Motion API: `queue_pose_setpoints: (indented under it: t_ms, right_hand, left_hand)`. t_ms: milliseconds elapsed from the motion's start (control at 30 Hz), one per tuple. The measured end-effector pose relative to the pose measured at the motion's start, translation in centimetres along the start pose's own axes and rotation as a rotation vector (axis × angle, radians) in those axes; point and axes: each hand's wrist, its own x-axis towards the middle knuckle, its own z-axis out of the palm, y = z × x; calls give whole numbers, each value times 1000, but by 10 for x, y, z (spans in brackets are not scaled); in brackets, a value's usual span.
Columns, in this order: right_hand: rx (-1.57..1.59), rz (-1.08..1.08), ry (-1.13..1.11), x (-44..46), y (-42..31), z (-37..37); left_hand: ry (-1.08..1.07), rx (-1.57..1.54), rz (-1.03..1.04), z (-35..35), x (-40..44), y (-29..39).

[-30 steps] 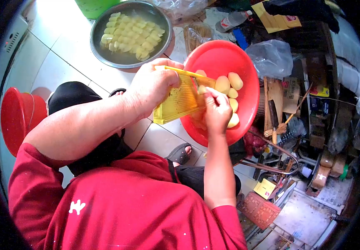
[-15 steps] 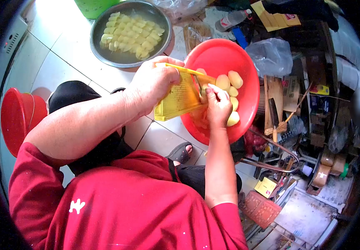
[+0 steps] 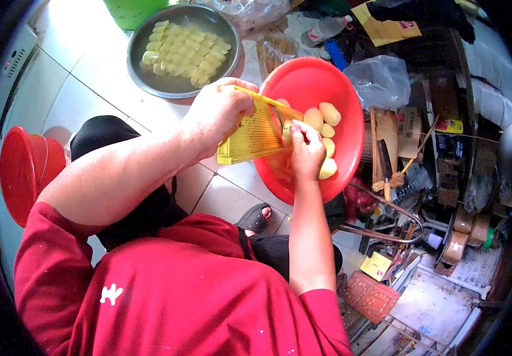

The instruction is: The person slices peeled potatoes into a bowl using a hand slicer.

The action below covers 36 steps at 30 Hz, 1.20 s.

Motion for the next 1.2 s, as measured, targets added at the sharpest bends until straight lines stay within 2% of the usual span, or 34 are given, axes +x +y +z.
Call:
queue_pose_setpoints:
  t_ms: [167,267,333,467,633,733,767,867,900,967,1000,1067,1133,1200]
  right_hand:
    - [171,-35,-117,-18,-47,0]
    - [259,-90,-140,-28,-75,5]
    - [279,-243,-156,-35,-90,7]
    - [313,-292,-174,-44,-111,10]
    - [452,-106,-192,-46,-127,12]
    - [462,-93,-213,-44,-137,7]
    - [427,-147,-201,-43,-139,6]
    - [705,-34,-222,-43,-150,-1]
    - [766,13,-190,-39,-149,-4]
    - [887,112,-146,-31,-137,-10]
    - [1056,229,-207,-30,-129,-15]
    - [1073,301,-193,-31,-121,-16]
    - [1064,323,-180,-33,-112,-10]
    - [1059,342,-171,-37,-111,-4]
  left_hand:
    - [1,73,38,-4,5,-3]
    - [-118,225,146,-11,15,-14]
    - [-142,202,148,-11,14,-14]
    - [-114,20,78,-3,8,-7]
    - [-166,-147,-52,0,4,1]
    - [-196,-140,-103,1,0,5]
    - [-196,-141,-101,0,0,6]
    - [-170,-80,-95,-8,12,-5]
    - [-171,178,300,-14,15,-7]
    - [-87,169,203,-16,21,-14]
    - [-95,169,207,-11,14,-3]
    - [52,36,6,-4,5,9]
    - [82,76,21,-2,2,9]
    - [115,-35,25,3,3,3]
